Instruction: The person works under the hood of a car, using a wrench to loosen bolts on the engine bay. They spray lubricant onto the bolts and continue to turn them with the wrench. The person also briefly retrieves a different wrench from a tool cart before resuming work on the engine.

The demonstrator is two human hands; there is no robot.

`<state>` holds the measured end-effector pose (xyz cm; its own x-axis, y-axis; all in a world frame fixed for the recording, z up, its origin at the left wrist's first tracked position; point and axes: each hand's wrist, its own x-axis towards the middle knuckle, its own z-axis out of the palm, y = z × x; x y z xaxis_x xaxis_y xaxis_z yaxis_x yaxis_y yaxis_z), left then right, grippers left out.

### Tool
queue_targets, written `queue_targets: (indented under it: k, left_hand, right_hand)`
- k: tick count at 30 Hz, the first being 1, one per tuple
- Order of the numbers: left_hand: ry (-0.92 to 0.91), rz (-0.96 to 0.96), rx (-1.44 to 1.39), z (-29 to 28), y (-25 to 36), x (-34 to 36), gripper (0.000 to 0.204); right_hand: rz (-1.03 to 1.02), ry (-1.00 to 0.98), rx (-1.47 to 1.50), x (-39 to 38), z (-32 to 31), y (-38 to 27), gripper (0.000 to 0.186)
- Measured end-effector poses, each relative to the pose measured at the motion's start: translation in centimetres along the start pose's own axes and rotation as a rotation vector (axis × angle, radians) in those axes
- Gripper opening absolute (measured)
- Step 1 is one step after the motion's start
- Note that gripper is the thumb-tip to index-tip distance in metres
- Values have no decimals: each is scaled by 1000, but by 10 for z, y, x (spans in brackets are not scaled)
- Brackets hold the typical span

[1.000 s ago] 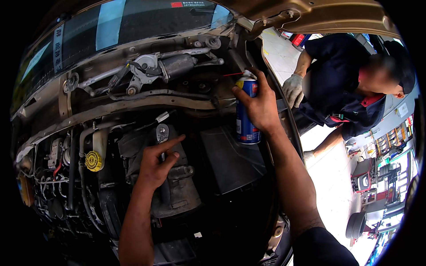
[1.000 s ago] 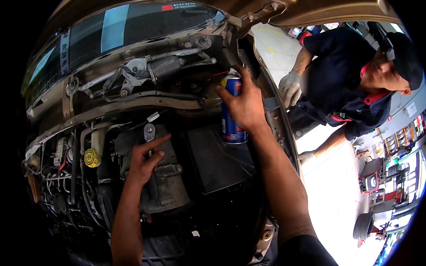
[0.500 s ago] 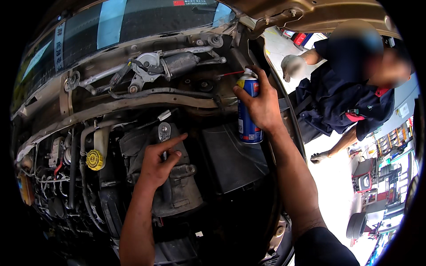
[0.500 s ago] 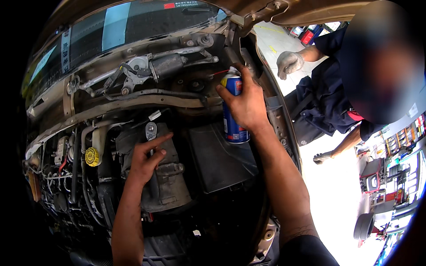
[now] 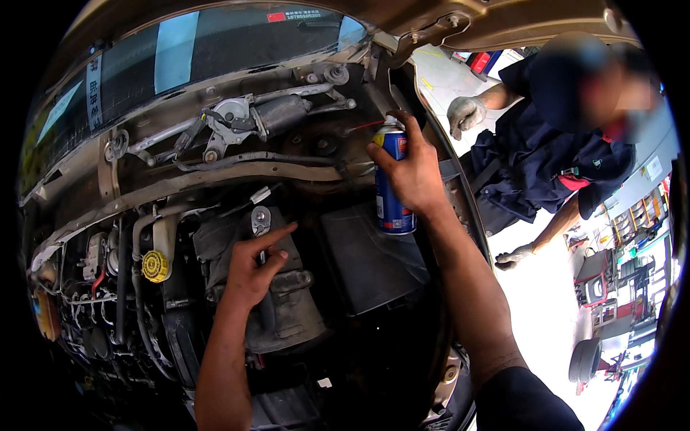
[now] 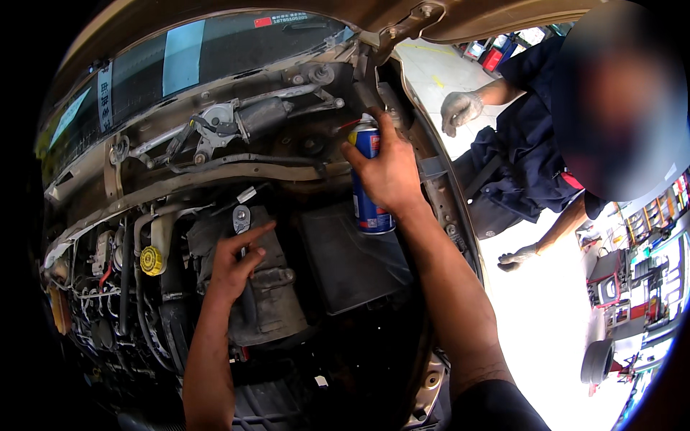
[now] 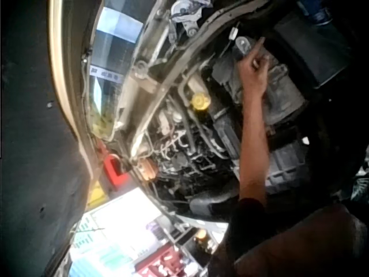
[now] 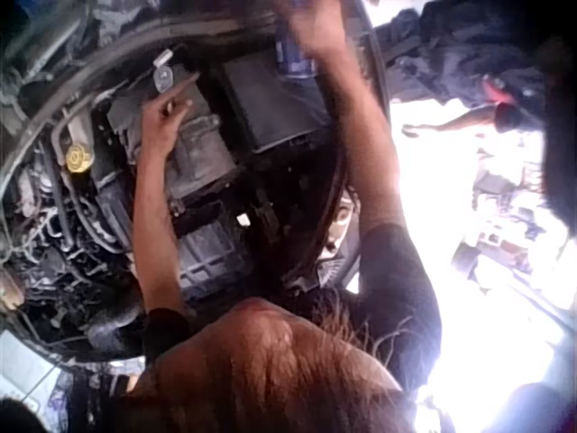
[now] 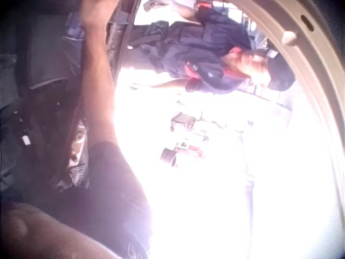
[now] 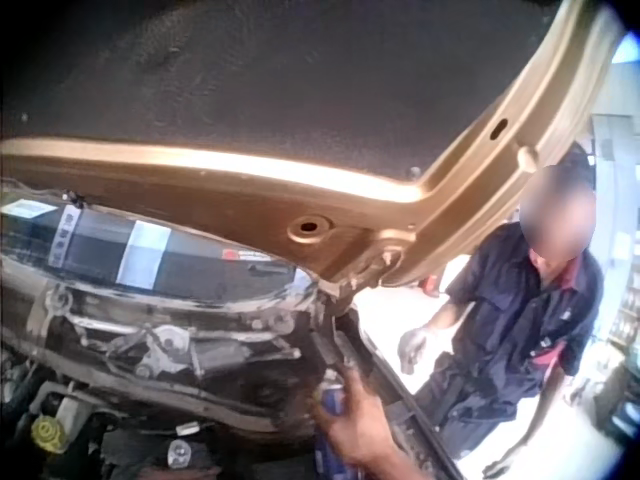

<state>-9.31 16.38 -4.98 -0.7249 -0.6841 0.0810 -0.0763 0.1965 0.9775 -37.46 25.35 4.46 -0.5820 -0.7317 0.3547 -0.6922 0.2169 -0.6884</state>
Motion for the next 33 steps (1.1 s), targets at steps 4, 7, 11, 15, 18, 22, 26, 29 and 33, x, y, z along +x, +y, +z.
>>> queue_targets:
  k: [4,7,11,15,18,22,26,29,33]
  left_hand:
    - [-2,0,-5,0,-4,0,48]
    - [-1,33,7,-1,-11,-2,48]
    - [-1,85,-79,-5,-21,-1,47]
    - [52,61,-124,-2,-24,0,44]
    - [117,103,-235,6,-8,-23,42]
    - [116,180,-247,18,50,-117,39]
    - [101,188,30,24,125,-260,37]
    - [91,185,-9,23,166,-374,35]
    - [382,-141,-95,23,196,-517,38]
  right_hand:
    - [0,0,-48,0,0,5,71]
    - [-23,43,-66,-5,-4,-3,72]
    - [-78,78,-8,-34,-39,-30,73]
    - [-26,75,259,-116,-138,-55,74]
    - [-60,100,340,-212,-216,-66,76]
    - [236,-56,923,-344,-301,-59,81]
    - [341,8,350,-438,-337,-40,82]
    - [81,55,130,-471,-347,-37,79]
    - [122,10,554,-470,-327,-53,81]
